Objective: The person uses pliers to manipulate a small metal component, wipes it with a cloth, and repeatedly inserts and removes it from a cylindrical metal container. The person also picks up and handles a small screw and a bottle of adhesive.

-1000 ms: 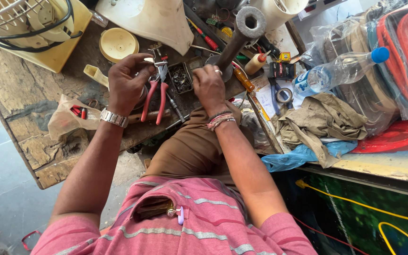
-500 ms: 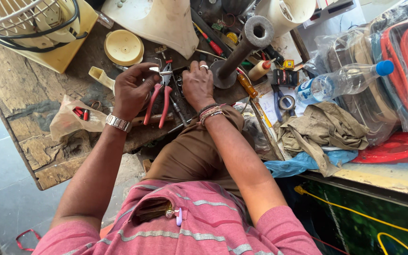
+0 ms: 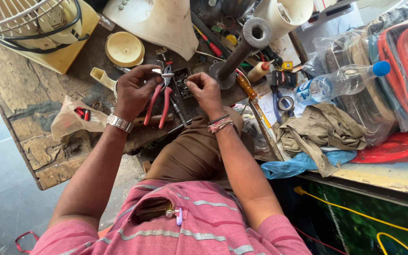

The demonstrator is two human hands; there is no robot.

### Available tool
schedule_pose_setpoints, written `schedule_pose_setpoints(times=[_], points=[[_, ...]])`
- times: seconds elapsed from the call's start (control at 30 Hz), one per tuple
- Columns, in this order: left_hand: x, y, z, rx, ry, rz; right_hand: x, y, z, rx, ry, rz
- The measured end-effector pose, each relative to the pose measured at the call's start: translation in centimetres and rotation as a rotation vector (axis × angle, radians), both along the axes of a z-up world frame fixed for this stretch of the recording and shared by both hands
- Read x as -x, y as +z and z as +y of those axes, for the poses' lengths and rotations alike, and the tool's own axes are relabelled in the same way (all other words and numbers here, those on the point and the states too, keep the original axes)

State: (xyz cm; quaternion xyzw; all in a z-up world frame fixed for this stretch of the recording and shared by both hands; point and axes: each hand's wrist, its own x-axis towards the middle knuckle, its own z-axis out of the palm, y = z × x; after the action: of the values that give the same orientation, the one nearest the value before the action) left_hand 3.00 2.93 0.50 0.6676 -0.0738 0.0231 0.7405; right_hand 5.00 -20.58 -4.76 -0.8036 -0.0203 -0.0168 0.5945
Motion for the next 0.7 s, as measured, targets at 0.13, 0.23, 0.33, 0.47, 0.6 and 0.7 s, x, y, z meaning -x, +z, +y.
schedule_pose_setpoints(times=[0.13, 0.23, 0.33, 0.47, 0.6, 0.7], points=[[0.4, 0.1, -1.5, 0.027, 0.031, -0.004, 0.2, -0.8, -0.3, -0.107, 0.001, 0.072], [1.0, -0.3, -2.9, 0.087, 0.015, 0.1, -0.1, -1.2, -0.8, -0.159, -0.017, 0.05], [1.4, -1.2, -4.2, 0.103, 0.009, 0.156, -0.3, -1.3, -1.0, -0.345, -0.06, 0.103], [1.0, -2.5, -5.8, 0.339, 0.031, 0.3, 0.0, -0.7, -1.6, -0.594, -0.006, 0.155], [0.7, -3.2, -6.1, 0.515, 0.026, 0.47, 0.6, -0.1, -1.8, -0.704, 0.053, 0.164], [0.7, -3.0, -5.9, 0.494, -0.005, 0.502, 0.7, 0.1, -1.6, -0.682, 0.09, 0.15]])
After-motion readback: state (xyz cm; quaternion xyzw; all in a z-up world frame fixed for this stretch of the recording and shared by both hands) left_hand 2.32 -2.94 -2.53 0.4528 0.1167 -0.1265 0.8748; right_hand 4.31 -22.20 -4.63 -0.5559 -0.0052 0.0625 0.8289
